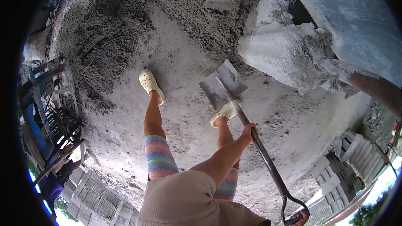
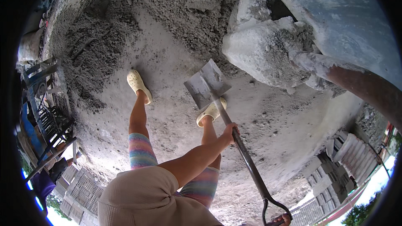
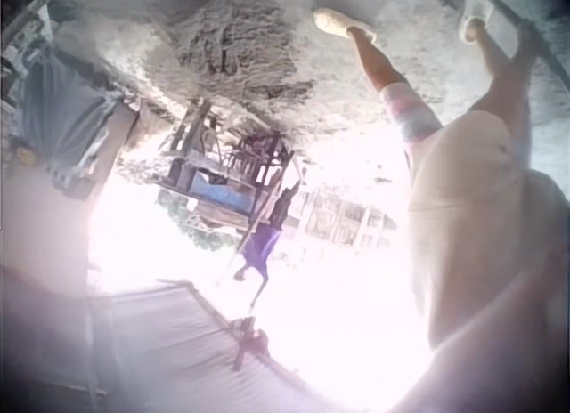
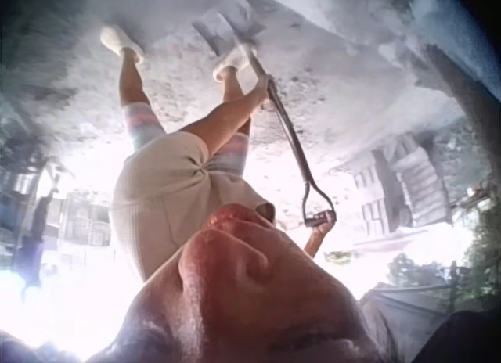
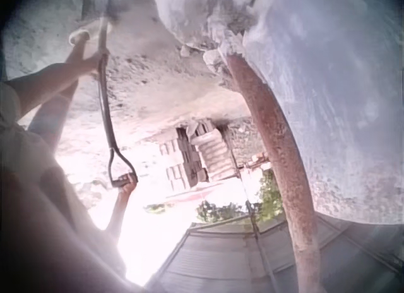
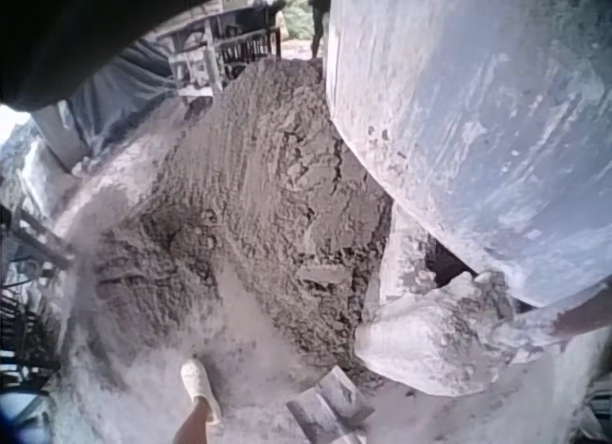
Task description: The person uses a shovel to scoop wet concrete from a pile and transfer it into a cement mixer. They repeatedly lift and pour the material while another person works nearby.
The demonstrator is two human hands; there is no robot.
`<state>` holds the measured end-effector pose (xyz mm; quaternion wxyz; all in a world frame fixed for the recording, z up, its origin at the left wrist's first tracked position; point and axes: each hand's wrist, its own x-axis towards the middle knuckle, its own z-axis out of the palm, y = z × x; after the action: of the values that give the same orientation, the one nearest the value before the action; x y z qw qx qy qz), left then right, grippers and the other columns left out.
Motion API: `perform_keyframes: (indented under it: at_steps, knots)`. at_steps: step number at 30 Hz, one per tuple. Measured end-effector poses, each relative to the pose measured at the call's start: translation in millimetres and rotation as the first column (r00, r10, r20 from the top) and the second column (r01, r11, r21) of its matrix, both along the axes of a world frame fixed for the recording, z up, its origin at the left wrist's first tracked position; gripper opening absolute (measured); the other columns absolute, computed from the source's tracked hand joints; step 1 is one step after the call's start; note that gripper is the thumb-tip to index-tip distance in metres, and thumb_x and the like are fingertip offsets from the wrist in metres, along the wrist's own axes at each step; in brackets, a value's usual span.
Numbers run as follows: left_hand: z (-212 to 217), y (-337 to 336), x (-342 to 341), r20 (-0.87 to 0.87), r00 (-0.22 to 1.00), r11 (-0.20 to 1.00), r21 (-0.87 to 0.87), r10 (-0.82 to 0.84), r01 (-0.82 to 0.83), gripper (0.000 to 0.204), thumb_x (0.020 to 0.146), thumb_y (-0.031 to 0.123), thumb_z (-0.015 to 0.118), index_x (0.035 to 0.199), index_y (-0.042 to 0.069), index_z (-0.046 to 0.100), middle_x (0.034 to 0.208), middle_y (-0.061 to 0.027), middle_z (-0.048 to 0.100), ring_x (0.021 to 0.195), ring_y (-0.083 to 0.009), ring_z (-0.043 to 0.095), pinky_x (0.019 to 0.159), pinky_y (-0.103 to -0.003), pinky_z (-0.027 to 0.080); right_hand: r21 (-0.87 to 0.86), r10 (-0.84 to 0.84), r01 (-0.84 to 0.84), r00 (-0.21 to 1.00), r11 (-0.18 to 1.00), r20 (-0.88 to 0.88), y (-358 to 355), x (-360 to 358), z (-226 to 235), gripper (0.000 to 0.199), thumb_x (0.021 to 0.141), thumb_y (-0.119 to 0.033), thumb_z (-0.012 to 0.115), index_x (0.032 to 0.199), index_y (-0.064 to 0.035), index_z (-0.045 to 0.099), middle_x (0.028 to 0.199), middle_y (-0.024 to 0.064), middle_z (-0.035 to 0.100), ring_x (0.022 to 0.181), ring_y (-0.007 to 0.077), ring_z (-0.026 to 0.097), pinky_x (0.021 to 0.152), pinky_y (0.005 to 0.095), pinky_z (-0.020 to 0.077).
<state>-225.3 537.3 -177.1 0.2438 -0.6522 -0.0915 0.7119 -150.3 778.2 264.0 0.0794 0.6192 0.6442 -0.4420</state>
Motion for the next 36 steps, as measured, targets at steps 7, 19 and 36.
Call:
perform_keyframes:
  at_steps: [7, 19, 36]
  knots:
    - [-71.9, -115.8, -58.8, -0.062, 0.991, 0.993, -0.017, 0.118, -0.119, 0.016, 0.069, 0.014, 0.056, 0.058, 0.01, 0.045, 0.051, -0.0063, 0.045, 0.045, -0.0204, 0.046, 0.046, -0.035, 0.04, 0.003, 0.079, -0.079, 0.996, 0.997, -0.028, -59.3, -59.4, -93.8, 0.013, 0.064, -0.017, 0.056, 0.057, -0.0134, 0.046, 0.044, -0.0005, 0.044, 0.034, 0.0161, 0.043, 0.033, 0.0304, 0.0408]
    - [-97.3, -595.2, -138.5, -0.238, 0.938, 0.834, -0.438, 0.253, -0.336, 0.015, 0.074, 0.013, 0.054, 0.063, 0.009, 0.044, 0.056, -0.0013, 0.046, 0.05, -0.0146, 0.046, 0.049, -0.029, 0.043, -0.268, 0.37, -0.527, 0.803, 0.806, -0.467, -467.4, -165.1, -215.9, 0.008, 0.062, -0.004, 0.053, 0.065, -0.0042, 0.046, 0.054, 0.0041, 0.044, 0.043, 0.0141, 0.044, 0.044, 0.0257, 0.041]
    - [77.7, -490.0, -33.3, -0.699, 0.671, 0.792, -0.252, 0.248, -0.556, 0.016, 0.075, 0.024, 0.057, 0.069, 0.011, 0.049, 0.058, 0.0043, 0.045, 0.053, -0.0086, 0.046, 0.054, -0.026, 0.043, 0.105, 0.673, -0.809, 0.401, 0.579, -0.622, -319.8, -30.5, -171.9, 0.02, 0.056, -0.01, 0.066, 0.069, -0.0087, 0.05, 0.062, 0.0067, 0.05, 0.055, 0.0213, 0.052, 0.053, 0.03, 0.043]
